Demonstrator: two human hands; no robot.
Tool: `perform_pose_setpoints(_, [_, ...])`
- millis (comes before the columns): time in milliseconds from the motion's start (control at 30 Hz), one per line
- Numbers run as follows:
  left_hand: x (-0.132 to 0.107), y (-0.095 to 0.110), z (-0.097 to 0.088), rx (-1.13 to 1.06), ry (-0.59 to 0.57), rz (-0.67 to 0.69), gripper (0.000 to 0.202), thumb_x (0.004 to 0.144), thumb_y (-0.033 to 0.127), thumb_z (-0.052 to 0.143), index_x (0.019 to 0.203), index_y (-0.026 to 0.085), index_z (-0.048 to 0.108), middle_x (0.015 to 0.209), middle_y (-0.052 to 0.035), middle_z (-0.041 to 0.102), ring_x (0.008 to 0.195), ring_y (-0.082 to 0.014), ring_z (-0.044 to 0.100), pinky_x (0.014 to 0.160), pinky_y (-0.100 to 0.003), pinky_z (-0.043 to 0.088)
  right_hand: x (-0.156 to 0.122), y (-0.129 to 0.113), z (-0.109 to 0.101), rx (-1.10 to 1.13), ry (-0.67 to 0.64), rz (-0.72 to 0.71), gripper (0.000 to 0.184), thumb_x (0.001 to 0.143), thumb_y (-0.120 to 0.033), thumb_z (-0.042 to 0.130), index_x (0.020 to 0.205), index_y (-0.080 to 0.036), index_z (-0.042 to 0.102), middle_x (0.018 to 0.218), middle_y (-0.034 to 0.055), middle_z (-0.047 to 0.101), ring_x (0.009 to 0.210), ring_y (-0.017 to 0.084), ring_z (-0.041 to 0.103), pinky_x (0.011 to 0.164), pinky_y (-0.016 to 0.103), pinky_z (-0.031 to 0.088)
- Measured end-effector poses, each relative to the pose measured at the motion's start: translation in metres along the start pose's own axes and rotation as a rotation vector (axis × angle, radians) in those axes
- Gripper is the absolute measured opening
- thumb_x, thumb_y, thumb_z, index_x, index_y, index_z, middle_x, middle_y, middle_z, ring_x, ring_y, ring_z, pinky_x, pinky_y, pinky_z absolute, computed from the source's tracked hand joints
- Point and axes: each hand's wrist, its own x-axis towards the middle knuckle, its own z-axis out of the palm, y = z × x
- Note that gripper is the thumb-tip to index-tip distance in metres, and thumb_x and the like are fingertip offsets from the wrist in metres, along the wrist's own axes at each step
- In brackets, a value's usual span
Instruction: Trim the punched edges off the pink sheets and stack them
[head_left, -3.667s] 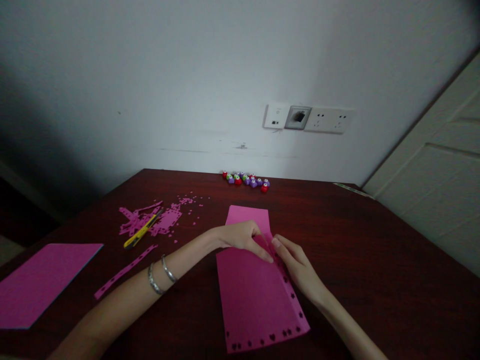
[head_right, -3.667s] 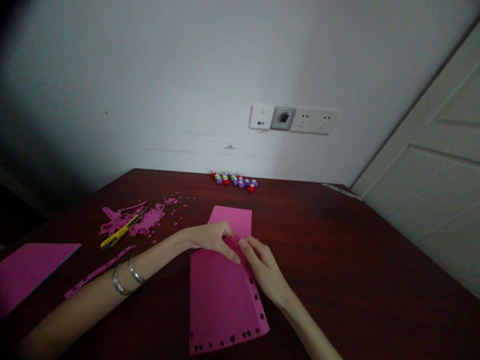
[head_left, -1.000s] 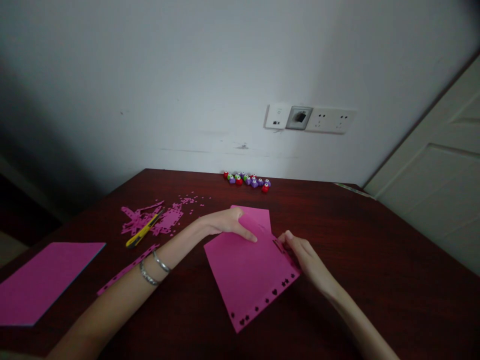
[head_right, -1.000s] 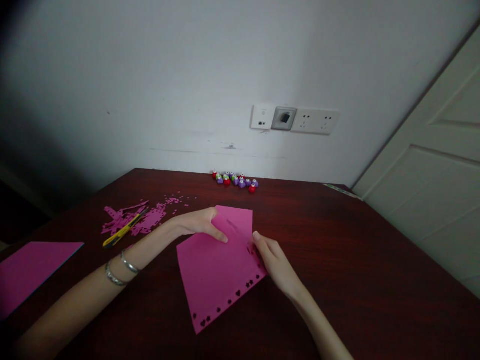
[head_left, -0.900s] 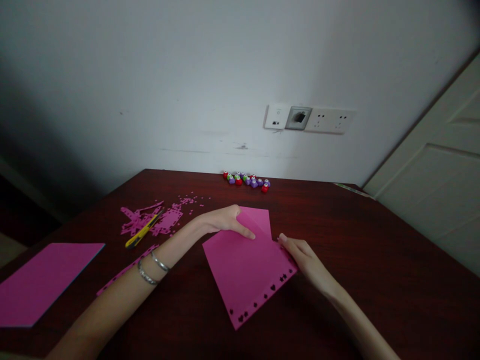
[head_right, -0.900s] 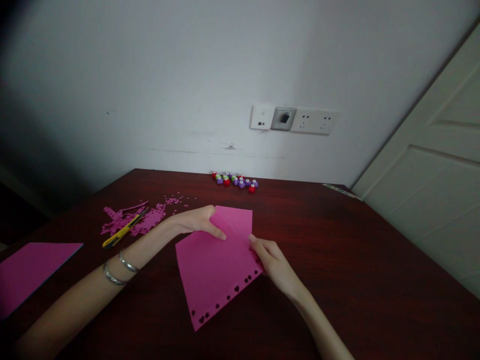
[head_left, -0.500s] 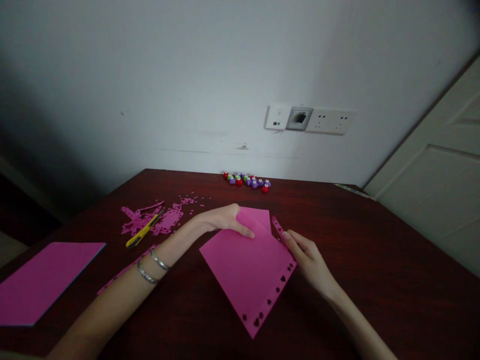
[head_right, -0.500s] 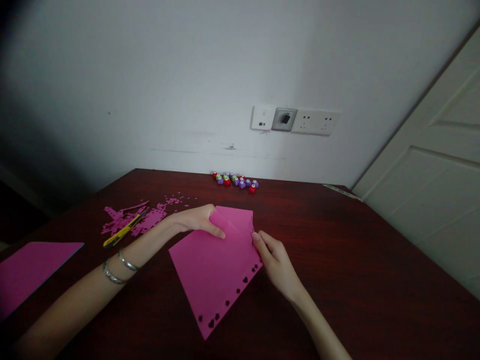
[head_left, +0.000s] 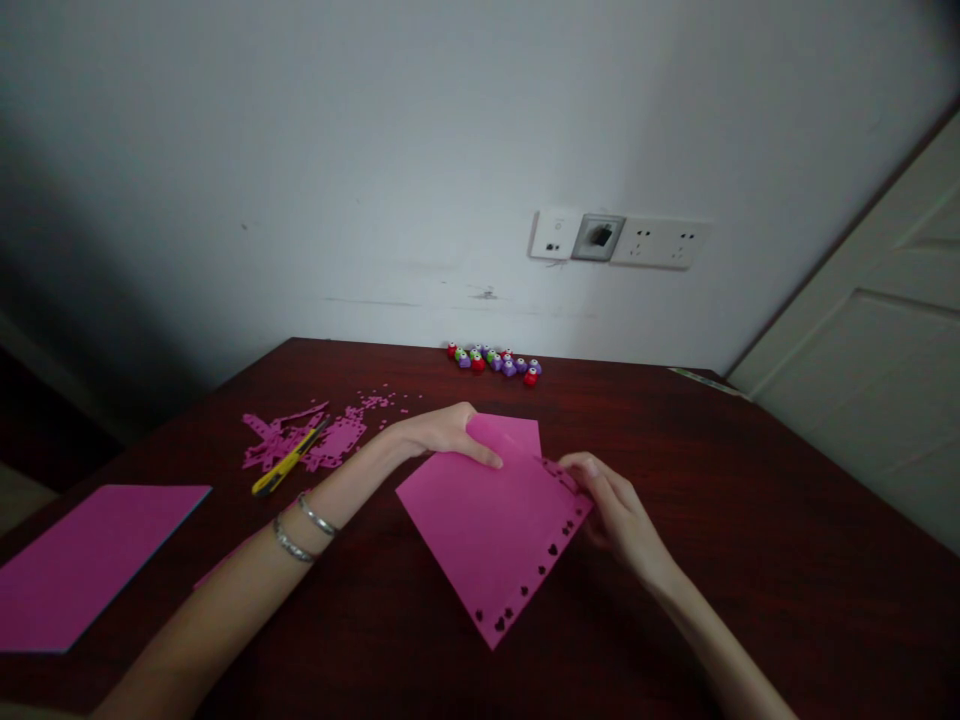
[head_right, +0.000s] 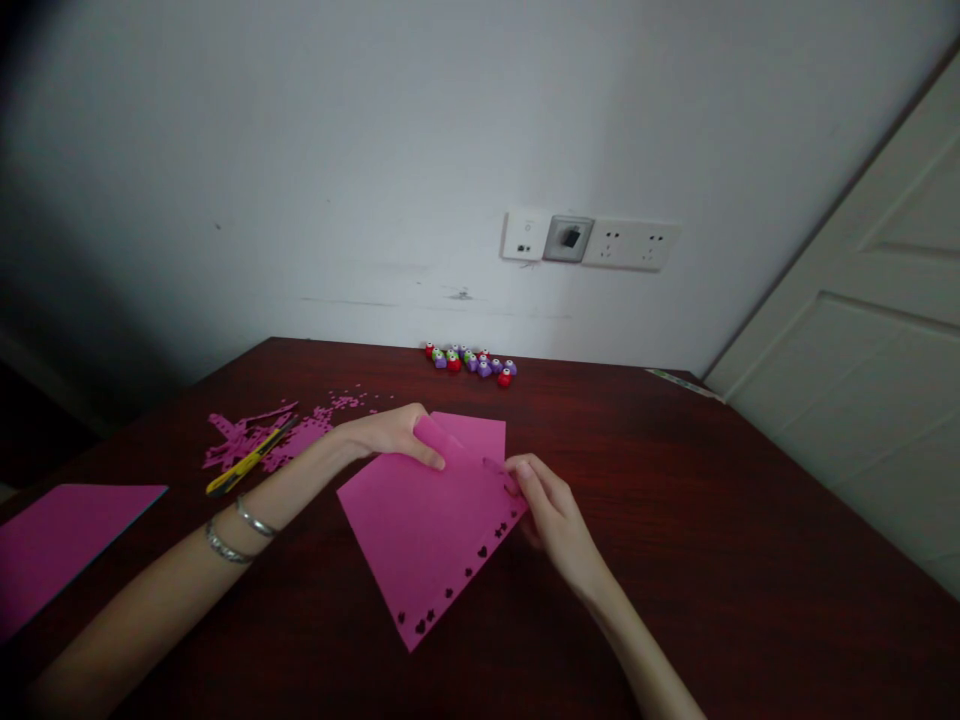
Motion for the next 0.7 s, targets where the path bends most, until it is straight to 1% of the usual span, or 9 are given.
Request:
perform_pose_setpoints(67, [-0.001, 0.001, -0.001, -0.009, 0.026, -0.002, 0.034, 0.056, 0.035, 0.078, 0.083, 0.015, 0.072, 0.077, -0.0067, 0.071, 0.06, -0.016, 0.064, 0.058, -0.028, 0.05, 0.001, 0.002, -0.001, 0.035, -0.044, 0.083, 0.05, 0.081, -0.066, 0.035, 0.089, -0.02, 0.053, 0.054, -0.0063, 0.041, 0.036, 0.005, 0.031, 0.034, 0.018, 0.015])
perform_pose_setpoints(133, [-0.002, 0.003, -0.002, -0.005, 0.08, 0.005, 0.035, 0.057, 0.036, 0.077, 0.083, 0.014, 0.072, 0.075, -0.0068, 0.07, 0.059, -0.016, 0.063, 0.056, -0.027, 0.049, 0.002, 0.004, -0.001, 0.06, -0.052, 0.101, 0.051, 0.082, -0.065, 0.034, 0.081, -0.018, 0.053, 0.05, -0.0054, 0.042, 0.036, 0.006, 0.033, 0.034, 0.018, 0.016])
perform_pose_setpoints(233, [-0.004, 0.005, -0.002, -0.013, 0.159, 0.017, 0.034, 0.059, 0.037, 0.077, 0.083, 0.013, 0.071, 0.074, -0.0071, 0.07, 0.059, -0.0159, 0.063, 0.054, -0.026, 0.048, 0.003, 0.003, -0.003, 0.075, 0.013, 0.053, 0.045, 0.083, -0.06, 0.041, 0.068, -0.019, 0.047, 0.046, -0.0053, 0.042, 0.036, 0.006, 0.033, 0.034, 0.018, 0.016])
perform_pose_setpoints(367, [-0.006, 0.007, -0.001, -0.087, 0.136, 0.072, 0.032, 0.062, 0.034, 0.076, 0.087, 0.014, 0.071, 0.078, -0.006, 0.071, 0.066, -0.0149, 0.064, 0.062, -0.027, 0.049, 0.004, 0.001, -0.002, 0.058, 0.094, -0.027, 0.041, 0.082, -0.057, 0.047, 0.063, -0.02, 0.043, 0.046, -0.0059, 0.042, 0.037, 0.005, 0.033, 0.033, 0.017, 0.019])
perform_pose_setpoints(433, [-0.006, 0.007, -0.001, -0.092, 0.144, 0.068, 0.031, 0.061, 0.033, 0.076, 0.085, 0.014, 0.071, 0.077, -0.006, 0.07, 0.065, -0.0147, 0.063, 0.061, -0.026, 0.049, 0.003, 0.001, -0.001, 0.051, 0.086, -0.029, 0.041, 0.083, -0.057, 0.045, 0.066, -0.02, 0.043, 0.045, -0.0065, 0.042, 0.035, 0.005, 0.032, 0.032, 0.017, 0.019])
perform_pose_setpoints(500, [-0.004, 0.006, -0.001, -0.111, 0.19, 0.067, 0.031, 0.061, 0.033, 0.076, 0.084, 0.013, 0.071, 0.077, -0.0064, 0.07, 0.064, -0.014, 0.063, 0.06, -0.026, 0.049, 0.003, 0.002, 0.001, 0.048, 0.029, -0.004, 0.041, 0.083, -0.058, 0.043, 0.07, -0.02, 0.046, 0.045, -0.0063, 0.044, 0.033, 0.005, 0.031, 0.031, 0.018, 0.018])
perform_pose_setpoints(567, [-0.001, 0.005, -0.003, -0.17, 0.261, 0.098, 0.033, 0.062, 0.032, 0.076, 0.088, 0.012, 0.07, 0.08, -0.0073, 0.07, 0.066, -0.0137, 0.063, 0.063, -0.026, 0.05, 0.003, 0.002, 0.003, 0.027, -0.053, 0.004, 0.038, 0.081, -0.056, 0.049, 0.074, -0.019, 0.05, 0.05, -0.0053, 0.049, 0.035, 0.005, 0.035, 0.032, 0.018, 0.023])
perform_pose_setpoints(633, [0.003, 0.002, -0.006, -0.245, 0.356, 0.142, 0.036, 0.064, 0.033, 0.075, 0.093, 0.012, 0.069, 0.087, -0.0089, 0.07, 0.071, -0.0144, 0.064, 0.068, -0.027, 0.051, 0.003, 0.001, 0.004, 0.0, -0.107, -0.018, 0.034, 0.076, -0.052, 0.059, 0.078, -0.018, 0.056, 0.057, -0.0032, 0.054, 0.043, 0.008, 0.045, 0.037, 0.019, 0.034])
perform_pose_setpoints(700, [0.005, 0.001, -0.009, -0.294, 0.43, 0.171, 0.037, 0.066, 0.033, 0.074, 0.096, 0.011, 0.068, 0.091, -0.0102, 0.069, 0.076, -0.015, 0.064, 0.072, -0.028, 0.051, 0.005, 0.0, 0.004, 0.003, -0.087, -0.048, 0.032, 0.072, -0.049, 0.064, 0.077, -0.017, 0.06, 0.064, -0.0003, 0.06, 0.054, 0.011, 0.054, 0.046, 0.022, 0.044])
